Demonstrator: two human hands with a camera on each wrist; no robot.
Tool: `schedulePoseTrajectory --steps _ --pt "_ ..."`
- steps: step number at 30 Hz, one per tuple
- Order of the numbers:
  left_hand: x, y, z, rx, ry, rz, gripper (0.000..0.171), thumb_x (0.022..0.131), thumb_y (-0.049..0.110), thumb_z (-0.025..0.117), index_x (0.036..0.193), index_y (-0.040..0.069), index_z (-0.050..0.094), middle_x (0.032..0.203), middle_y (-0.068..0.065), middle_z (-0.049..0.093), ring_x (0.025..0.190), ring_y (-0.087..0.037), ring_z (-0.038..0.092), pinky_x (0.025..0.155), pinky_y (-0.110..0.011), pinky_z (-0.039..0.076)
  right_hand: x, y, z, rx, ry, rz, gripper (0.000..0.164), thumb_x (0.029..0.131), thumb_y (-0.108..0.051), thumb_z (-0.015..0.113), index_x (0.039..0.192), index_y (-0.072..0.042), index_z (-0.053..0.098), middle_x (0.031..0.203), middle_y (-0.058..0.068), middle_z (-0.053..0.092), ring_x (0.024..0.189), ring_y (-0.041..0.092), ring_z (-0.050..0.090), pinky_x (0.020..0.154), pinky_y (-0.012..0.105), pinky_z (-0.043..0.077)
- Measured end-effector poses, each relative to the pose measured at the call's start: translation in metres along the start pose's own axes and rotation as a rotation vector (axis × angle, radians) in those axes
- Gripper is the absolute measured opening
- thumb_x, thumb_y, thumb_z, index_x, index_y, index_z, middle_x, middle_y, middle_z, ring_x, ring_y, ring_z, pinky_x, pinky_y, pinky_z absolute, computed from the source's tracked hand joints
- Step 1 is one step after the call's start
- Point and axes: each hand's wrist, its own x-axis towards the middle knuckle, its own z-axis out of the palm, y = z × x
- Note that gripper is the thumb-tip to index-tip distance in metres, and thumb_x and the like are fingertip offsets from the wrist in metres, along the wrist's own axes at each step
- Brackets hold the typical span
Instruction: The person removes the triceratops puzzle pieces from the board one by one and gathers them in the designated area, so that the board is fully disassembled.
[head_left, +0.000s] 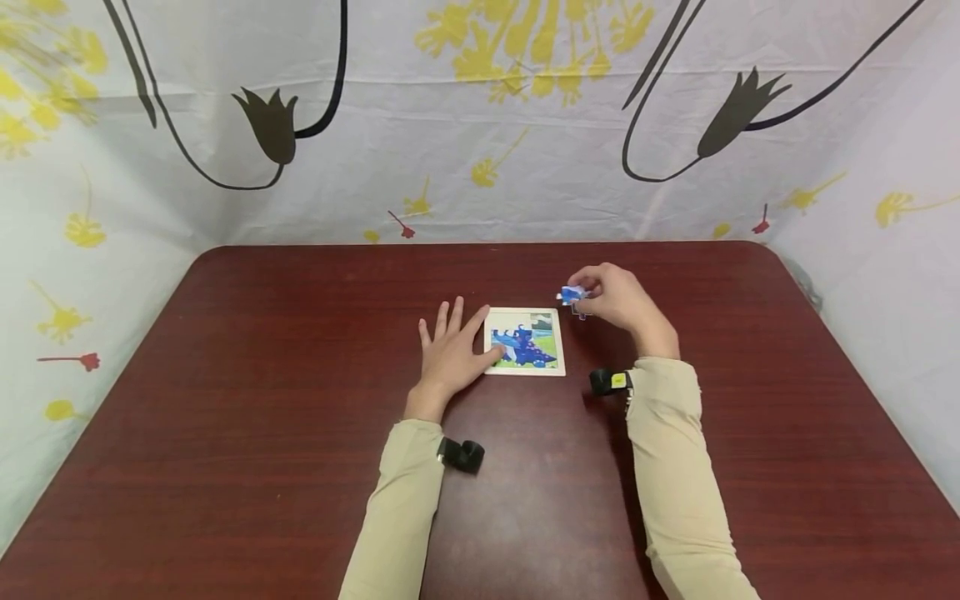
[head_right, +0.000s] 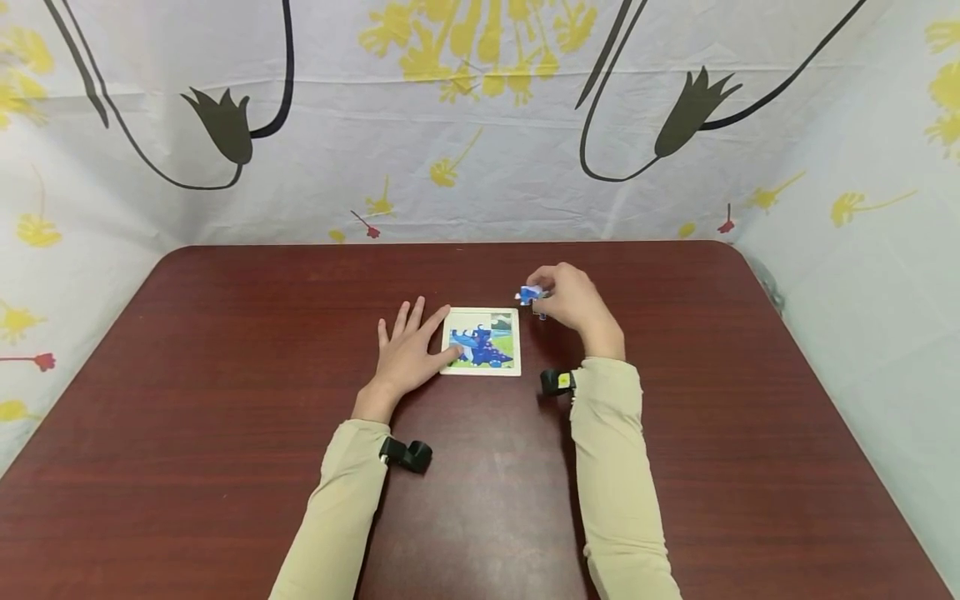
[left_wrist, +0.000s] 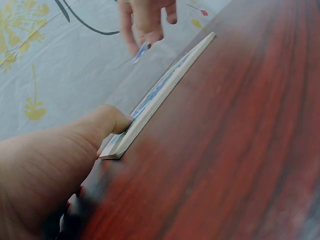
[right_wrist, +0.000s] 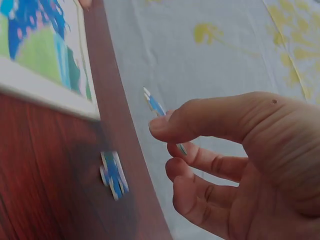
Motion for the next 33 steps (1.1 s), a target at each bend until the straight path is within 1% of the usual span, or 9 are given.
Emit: schedulePoseTrajectory --steps 4,7,9,13,17,27,30,33 --pt "0.0 -0.001 0.0 -0.004 0.007 0.004 0.074 0.084 0.056 0.056 0.147 0.027 0.03 0.155 -0.009 0.01 0.141 -0.028 -0.001 0.106 -0.057 -0.007 -0.007 0.011 -0.007 0.045 0.02 0.067 0.039 0.079 -0.003 0.066 0.116 0.005 0.058 0.106 0.022 0.059 0.091 0.033 0.055 0.077 0.044 0.044" --pt "0.0 -0.002 0.0 -0.002 0.01 0.006 0.075 0.084 0.056 0.056 0.147 0.027 0.03 0.155 -0.01 0.01 0.141 -0.028 -0.001 0.106 -0.057 -0.006 -0.011 0.019 -0.011 0.089 0.034 0.115 0.044 0.08 -0.003 0.065 0.122 0.005 0.053 0.109 0.023 0.057 0.094 0.034 0.057 0.074 0.042 0.048" --pt "0.0 -0.002 0.0 -0.001 0.01 0.006 0.075 0.084 0.056 0.056 0.148 0.027 0.029 0.155 -0.01 0.01 0.141 -0.028 -0.001 0.106 -0.057 -0.007 -0.013 0.023 -0.014 0.108 0.035 0.143 0.044 0.081 -0.003 0.064 0.123 0.005 0.052 0.111 0.023 0.056 0.093 0.033 0.058 0.07 0.038 0.05" --pt "0.0 -0.002 0.0 0.005 0.011 0.003 0.075 0.084 0.057 0.055 0.148 0.028 0.029 0.155 -0.009 0.009 0.141 -0.028 -0.001 0.106 -0.056 -0.007 -0.016 0.03 -0.016 0.121 0.029 0.172 0.037 0.082 -0.002 0.062 0.118 0.006 0.055 0.112 0.024 0.057 0.086 0.03 0.059 0.063 0.029 0.05" --pt "0.0 -0.003 0.0 0.007 0.008 0.001 0.075 0.084 0.057 0.055 0.148 0.028 0.028 0.155 -0.009 0.009 0.141 -0.027 -0.002 0.106 -0.056 -0.007 -0.017 0.036 -0.016 0.129 0.007 0.189 0.035 0.083 -0.003 0.061 0.116 0.006 0.055 0.112 0.025 0.057 0.08 0.028 0.059 0.061 0.027 0.048" --pt "0.002 -0.003 0.002 0.024 -0.002 -0.007 0.075 0.084 0.058 0.054 0.148 0.03 0.026 0.155 -0.007 0.007 0.141 -0.026 -0.003 0.106 -0.056 -0.007 -0.019 0.046 -0.013 0.132 -0.031 0.226 0.035 0.085 -0.004 0.06 0.119 0.003 0.054 0.117 0.024 0.052 0.078 0.028 0.055 0.062 0.031 0.047" --pt "0.002 -0.003 0.002 0.025 -0.006 -0.008 0.075 0.084 0.058 0.054 0.148 0.03 0.026 0.155 -0.007 0.007 0.141 -0.026 -0.004 0.106 -0.056 -0.007 -0.019 0.047 -0.012 0.125 -0.048 0.237 0.034 0.086 -0.005 0.06 0.119 0.003 0.053 0.117 0.024 0.05 0.082 0.03 0.053 0.066 0.035 0.046" --pt "0.003 -0.003 0.002 0.025 -0.009 -0.007 0.075 0.085 0.058 0.053 0.148 0.03 0.025 0.155 -0.007 0.006 0.141 -0.026 -0.004 0.106 -0.056 -0.008 -0.019 0.049 -0.011 0.106 -0.043 0.229 0.033 0.086 -0.003 0.06 0.117 0.004 0.054 0.114 0.025 0.05 0.089 0.033 0.049 0.072 0.041 0.042"
